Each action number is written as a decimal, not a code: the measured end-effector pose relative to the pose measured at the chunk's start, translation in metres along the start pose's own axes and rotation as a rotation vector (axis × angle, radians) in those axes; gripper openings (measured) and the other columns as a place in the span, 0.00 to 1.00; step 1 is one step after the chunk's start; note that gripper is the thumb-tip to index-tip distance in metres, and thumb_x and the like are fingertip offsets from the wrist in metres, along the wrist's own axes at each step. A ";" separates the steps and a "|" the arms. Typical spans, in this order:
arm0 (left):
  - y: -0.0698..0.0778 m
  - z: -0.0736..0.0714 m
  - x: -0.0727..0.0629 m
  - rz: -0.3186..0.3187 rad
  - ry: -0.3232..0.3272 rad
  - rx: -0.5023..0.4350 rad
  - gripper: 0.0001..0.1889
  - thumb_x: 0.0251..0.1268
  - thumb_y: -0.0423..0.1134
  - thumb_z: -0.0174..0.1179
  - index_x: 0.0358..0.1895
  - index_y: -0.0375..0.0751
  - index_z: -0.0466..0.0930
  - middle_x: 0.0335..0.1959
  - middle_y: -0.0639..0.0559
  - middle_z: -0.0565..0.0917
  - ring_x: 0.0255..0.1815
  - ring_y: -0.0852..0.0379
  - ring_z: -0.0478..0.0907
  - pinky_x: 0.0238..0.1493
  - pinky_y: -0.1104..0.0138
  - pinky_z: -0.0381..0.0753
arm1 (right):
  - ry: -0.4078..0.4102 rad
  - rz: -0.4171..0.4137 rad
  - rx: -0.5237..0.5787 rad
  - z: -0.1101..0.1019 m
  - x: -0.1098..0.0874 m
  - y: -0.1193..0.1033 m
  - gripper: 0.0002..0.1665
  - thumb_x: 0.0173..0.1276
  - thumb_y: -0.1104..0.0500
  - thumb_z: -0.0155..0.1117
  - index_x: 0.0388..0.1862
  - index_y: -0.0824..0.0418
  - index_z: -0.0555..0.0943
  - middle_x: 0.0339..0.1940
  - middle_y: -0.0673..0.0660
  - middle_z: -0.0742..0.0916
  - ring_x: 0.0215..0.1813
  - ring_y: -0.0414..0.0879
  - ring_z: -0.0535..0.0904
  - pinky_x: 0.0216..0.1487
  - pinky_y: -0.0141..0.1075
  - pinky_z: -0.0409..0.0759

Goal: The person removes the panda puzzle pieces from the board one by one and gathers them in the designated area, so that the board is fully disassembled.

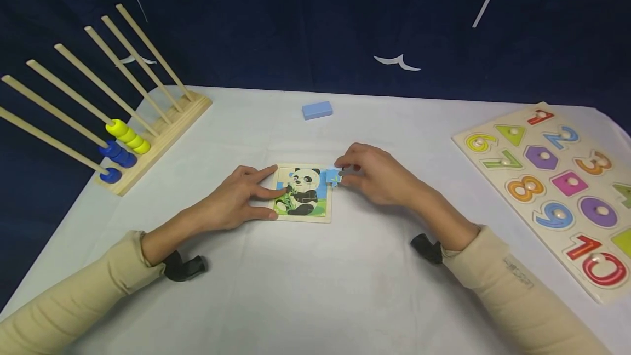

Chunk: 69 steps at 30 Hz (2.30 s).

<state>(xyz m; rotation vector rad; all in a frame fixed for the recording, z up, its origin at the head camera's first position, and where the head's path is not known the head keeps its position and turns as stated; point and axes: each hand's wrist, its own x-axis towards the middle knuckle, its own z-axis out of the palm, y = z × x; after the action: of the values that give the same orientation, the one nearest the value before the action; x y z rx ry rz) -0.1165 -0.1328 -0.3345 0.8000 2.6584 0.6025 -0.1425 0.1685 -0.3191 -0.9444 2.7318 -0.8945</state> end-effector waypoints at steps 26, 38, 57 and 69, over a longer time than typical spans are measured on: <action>0.000 0.001 -0.001 0.000 -0.004 0.020 0.25 0.60 0.49 0.70 0.62 0.53 0.81 0.77 0.41 0.59 0.67 0.38 0.60 0.61 0.43 0.63 | -0.078 0.118 -0.055 0.001 -0.006 0.021 0.18 0.65 0.71 0.65 0.54 0.71 0.81 0.42 0.59 0.80 0.43 0.51 0.73 0.49 0.46 0.73; -0.001 0.001 0.000 0.009 -0.018 0.039 0.25 0.62 0.50 0.68 0.63 0.54 0.80 0.77 0.41 0.58 0.67 0.38 0.60 0.62 0.43 0.63 | -0.092 0.153 -0.044 -0.001 -0.008 0.019 0.20 0.66 0.70 0.64 0.57 0.71 0.79 0.44 0.60 0.80 0.45 0.52 0.73 0.51 0.47 0.72; 0.001 -0.001 0.002 0.013 -0.040 0.041 0.24 0.63 0.49 0.67 0.62 0.52 0.80 0.77 0.40 0.57 0.66 0.39 0.59 0.62 0.45 0.63 | -0.109 0.108 0.016 0.003 0.005 -0.002 0.22 0.66 0.62 0.69 0.58 0.64 0.80 0.33 0.54 0.76 0.37 0.48 0.69 0.40 0.42 0.69; -0.001 -0.001 0.001 0.027 -0.040 0.048 0.27 0.64 0.50 0.67 0.66 0.52 0.76 0.76 0.39 0.57 0.65 0.39 0.59 0.62 0.45 0.64 | -0.216 0.037 0.005 0.029 0.040 -0.035 0.26 0.68 0.62 0.67 0.64 0.63 0.78 0.37 0.54 0.80 0.35 0.46 0.72 0.38 0.40 0.71</action>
<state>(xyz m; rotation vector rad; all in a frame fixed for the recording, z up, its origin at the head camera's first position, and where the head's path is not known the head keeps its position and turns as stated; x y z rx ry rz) -0.1180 -0.1336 -0.3340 0.8530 2.6386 0.5256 -0.1470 0.1081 -0.3196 -0.9271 2.5550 -0.7451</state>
